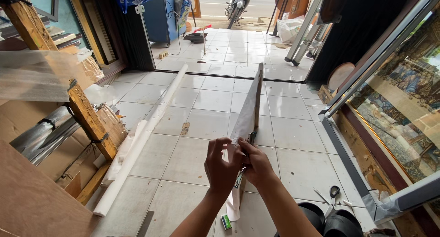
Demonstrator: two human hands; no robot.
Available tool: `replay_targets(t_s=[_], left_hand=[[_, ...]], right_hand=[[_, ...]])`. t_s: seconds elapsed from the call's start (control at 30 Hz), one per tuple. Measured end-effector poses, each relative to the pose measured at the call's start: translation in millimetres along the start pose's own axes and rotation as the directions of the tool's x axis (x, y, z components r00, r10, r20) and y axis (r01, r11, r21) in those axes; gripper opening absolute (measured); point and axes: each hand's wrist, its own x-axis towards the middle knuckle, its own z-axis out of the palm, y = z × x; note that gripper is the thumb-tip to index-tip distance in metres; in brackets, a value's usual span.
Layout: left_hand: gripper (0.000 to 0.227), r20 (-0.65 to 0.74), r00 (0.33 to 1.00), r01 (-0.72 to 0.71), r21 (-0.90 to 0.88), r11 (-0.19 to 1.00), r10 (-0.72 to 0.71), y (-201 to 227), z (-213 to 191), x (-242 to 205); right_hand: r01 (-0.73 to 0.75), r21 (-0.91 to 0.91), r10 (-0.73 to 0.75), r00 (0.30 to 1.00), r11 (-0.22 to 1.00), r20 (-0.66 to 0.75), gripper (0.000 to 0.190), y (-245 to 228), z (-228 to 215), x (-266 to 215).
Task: The person stretches a white canvas over a wooden frame using a staple gun. They pull the canvas taut and apply staples along the edges to secure it to the frame.
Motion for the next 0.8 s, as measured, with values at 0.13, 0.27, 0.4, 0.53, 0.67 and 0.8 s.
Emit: replay_targets(t_s=[0.13,0.27,0.4,0.53,0.67,0.8], left_hand=[[0.015,-0.025,0.998,0.063,0.051,0.997,-0.062,-1,11,-3],[0.014,0.03,0.985,-0.174,0.225,0.959,0.172,-12,10,-3],[0.015,0.102,0.958,-0.286,0.242,0.927,0.269,-17,5,-2],[0.011,0.103,0.945,-0.326,0.235,0.916,0.31,-13,6,-4],[0.015,0.146,0.962,-0.262,0.256,0.93,0.231,-4,9,-3],[0.019,0.168,0.986,-0.053,0.213,0.976,0.017,19,5,3]], right_hand=[[0.007,-0.049,-0.013,0.992,0.999,-0.128,0.005,-4,7,-8],[-0.09,-0.1,0.092,0.996,0.991,0.013,0.018,-16,7,-13],[-0.075,-0.273,0.036,0.989,0.959,-0.145,0.017,-37,27,-27],[-0.069,-0.397,-0.014,0.98,0.915,-0.201,0.048,-50,40,-30],[-0.105,-0.232,0.087,0.992,0.967,-0.088,0.029,-42,10,-4],[-0.212,-0.009,0.212,0.977,0.977,0.005,0.026,-31,-9,12]])
